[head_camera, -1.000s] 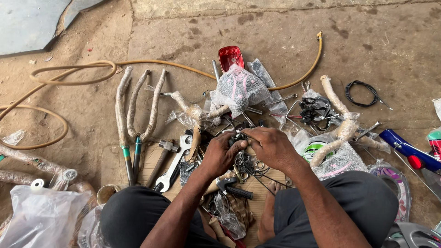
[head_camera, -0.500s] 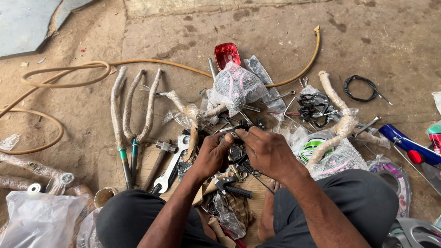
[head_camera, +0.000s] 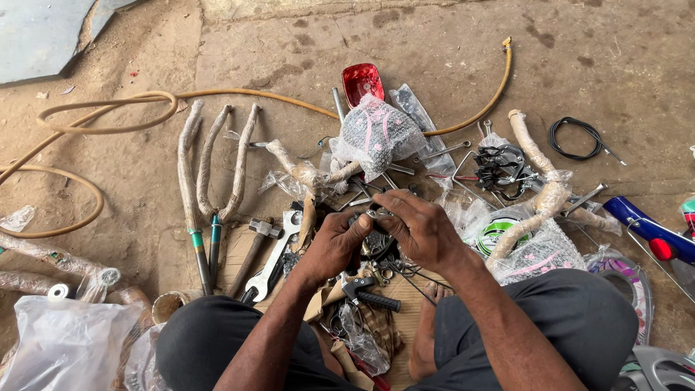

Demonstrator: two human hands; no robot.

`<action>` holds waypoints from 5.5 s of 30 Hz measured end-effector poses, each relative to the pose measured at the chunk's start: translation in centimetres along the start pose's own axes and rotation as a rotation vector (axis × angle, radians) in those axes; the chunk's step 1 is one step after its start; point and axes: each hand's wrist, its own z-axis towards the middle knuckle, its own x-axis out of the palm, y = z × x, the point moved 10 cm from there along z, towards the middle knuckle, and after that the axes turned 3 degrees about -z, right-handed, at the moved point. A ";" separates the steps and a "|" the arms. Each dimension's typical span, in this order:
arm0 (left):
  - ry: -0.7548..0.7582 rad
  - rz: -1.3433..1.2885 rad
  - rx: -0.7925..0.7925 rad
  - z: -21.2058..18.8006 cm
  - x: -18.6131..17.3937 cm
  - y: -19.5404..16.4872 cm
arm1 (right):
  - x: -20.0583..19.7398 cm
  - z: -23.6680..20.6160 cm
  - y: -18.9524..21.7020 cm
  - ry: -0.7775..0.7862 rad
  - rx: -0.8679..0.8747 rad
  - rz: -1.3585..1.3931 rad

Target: The person sits on the floor and assembles bicycle handlebar components. They attach a brake lever to a handlebar stem, insert a grip, and tighten the assembly using a screwdriver and wrench. The person handles various tools and parts scattered on the ground.

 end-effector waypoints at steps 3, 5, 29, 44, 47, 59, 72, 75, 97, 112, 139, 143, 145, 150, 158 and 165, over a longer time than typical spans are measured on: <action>0.052 -0.045 -0.013 -0.1 0.9 0.4 | 0.5 -0.2 -1.7 -0.002 0.064 -0.035; 0.082 -0.055 -0.013 -0.3 1.3 0.1 | 0.2 -0.5 -2.4 -0.036 0.068 -0.033; -0.026 -0.283 -0.122 1.7 0.0 4.2 | 6.0 -4.6 -10.4 0.051 0.944 1.188; 0.113 -0.608 -0.118 2.4 3.7 4.2 | 6.7 -5.3 -12.0 0.210 0.862 0.527; 0.094 -0.576 -0.152 2.4 3.9 5.2 | 7.3 -5.8 -12.3 0.297 0.905 0.530; 0.028 -0.534 -0.200 2.9 4.0 8.6 | 7.0 -6.3 -12.2 0.339 0.928 0.569; 0.080 -0.308 -0.160 2.5 4.6 6.3 | 7.0 -5.1 -11.3 0.379 0.803 0.427; 0.033 -0.288 -0.146 2.8 4.1 6.6 | 6.3 -4.1 -10.7 0.388 0.661 0.270; 0.182 -0.520 -0.157 2.4 5.3 6.2 | 7.0 -6.3 -11.7 0.407 0.886 0.620; 0.126 -0.439 -0.160 2.4 4.8 7.4 | 8.0 -7.2 -12.4 0.418 0.995 0.509; 0.101 -0.453 -0.065 2.7 2.7 3.8 | 3.6 -3.5 -9.8 0.102 0.454 0.380; 0.096 -0.442 -0.039 3.0 2.0 3.0 | 3.0 -2.8 -8.3 0.203 0.325 0.016; 0.101 -0.438 -0.043 3.1 2.0 2.9 | 2.8 -2.8 -7.9 0.177 0.307 0.007; 0.056 -0.321 -0.025 3.4 1.3 3.3 | 4.4 -3.3 -9.0 0.248 0.325 -0.002; 0.057 -0.422 -0.083 5.7 0.0 5.6 | 7.3 -3.6 -13.8 0.439 0.515 -0.225; 0.109 -0.465 -0.054 6.2 0.0 6.4 | 7.3 -3.4 -13.2 0.498 0.533 -0.132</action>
